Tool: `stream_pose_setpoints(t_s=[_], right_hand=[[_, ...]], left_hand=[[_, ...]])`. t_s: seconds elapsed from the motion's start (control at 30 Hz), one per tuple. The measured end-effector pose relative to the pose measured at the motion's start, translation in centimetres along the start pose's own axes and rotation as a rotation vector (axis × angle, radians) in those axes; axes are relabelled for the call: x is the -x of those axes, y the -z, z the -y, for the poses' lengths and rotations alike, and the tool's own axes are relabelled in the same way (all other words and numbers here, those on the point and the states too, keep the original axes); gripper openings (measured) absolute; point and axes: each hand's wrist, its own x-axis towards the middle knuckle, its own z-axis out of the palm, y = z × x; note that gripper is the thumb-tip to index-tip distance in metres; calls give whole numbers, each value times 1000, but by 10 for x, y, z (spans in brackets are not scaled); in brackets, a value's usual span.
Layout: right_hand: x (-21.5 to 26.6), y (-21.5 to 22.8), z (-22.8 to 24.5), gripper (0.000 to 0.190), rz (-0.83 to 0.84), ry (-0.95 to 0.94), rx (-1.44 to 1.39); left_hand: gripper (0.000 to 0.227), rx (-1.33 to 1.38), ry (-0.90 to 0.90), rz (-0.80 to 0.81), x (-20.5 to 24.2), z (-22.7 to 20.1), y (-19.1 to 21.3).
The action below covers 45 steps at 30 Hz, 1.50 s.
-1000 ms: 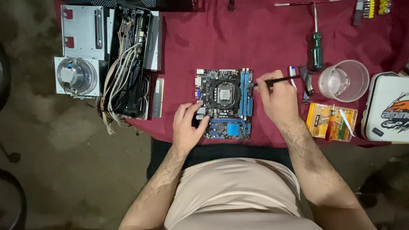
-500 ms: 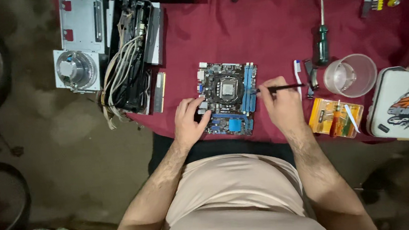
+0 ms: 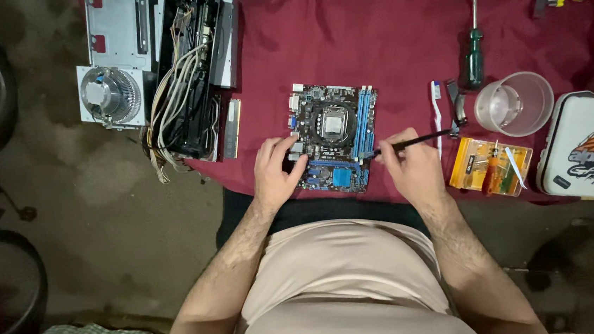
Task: The person uses a small brush to clean dust and debris from a computer motherboard placed on a red cloth. They systematically brush various components and ports, then lift and rotate the board to clean the edges and underside.
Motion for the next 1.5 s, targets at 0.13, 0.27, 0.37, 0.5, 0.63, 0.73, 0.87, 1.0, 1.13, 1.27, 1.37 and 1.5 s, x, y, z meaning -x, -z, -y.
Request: stream_pose_setpoints(t_s=[0.13,0.27,0.37,0.5,0.63,0.73,0.87,1.0,1.13,1.27,1.37,1.5], right_hand=[[-3,-4,-5,16,-47,63,17],[-18,-9,-8,17,-115,172,85],[-26,-9,-12,16,-139,210,46],[-45,0,9,17,-157,234,38],[-53,-4,-5,15,-145,234,-15],[-62,0,1,12,-181,252,-2],[-74,3,10,15,-208,307,5],[-75,-1,-3,12,-166,295,-42],[-72,1,-4,13,-207,264,25],[-69,-5,-7,15,-167,214,18],[-74,-2,-4,15,-159,203,25],[-68,-5,-10,19,-151,172,42]], left_hand=[[44,-16,-3,4,2,6,-3],[44,-20,-14,9,3,6,-4],[44,-27,-9,8,4,9,-5],[43,-12,10,21,2,5,-2],[47,-19,7,29,1,6,-2],[43,-12,13,30,4,4,-2],[44,-21,12,34,1,4,-3],[46,-19,-2,39,0,4,1],[42,-19,5,24,0,-1,1],[43,-21,14,34,0,1,-1],[44,-23,11,37,1,4,-1],[41,-12,18,32,1,2,-1]])
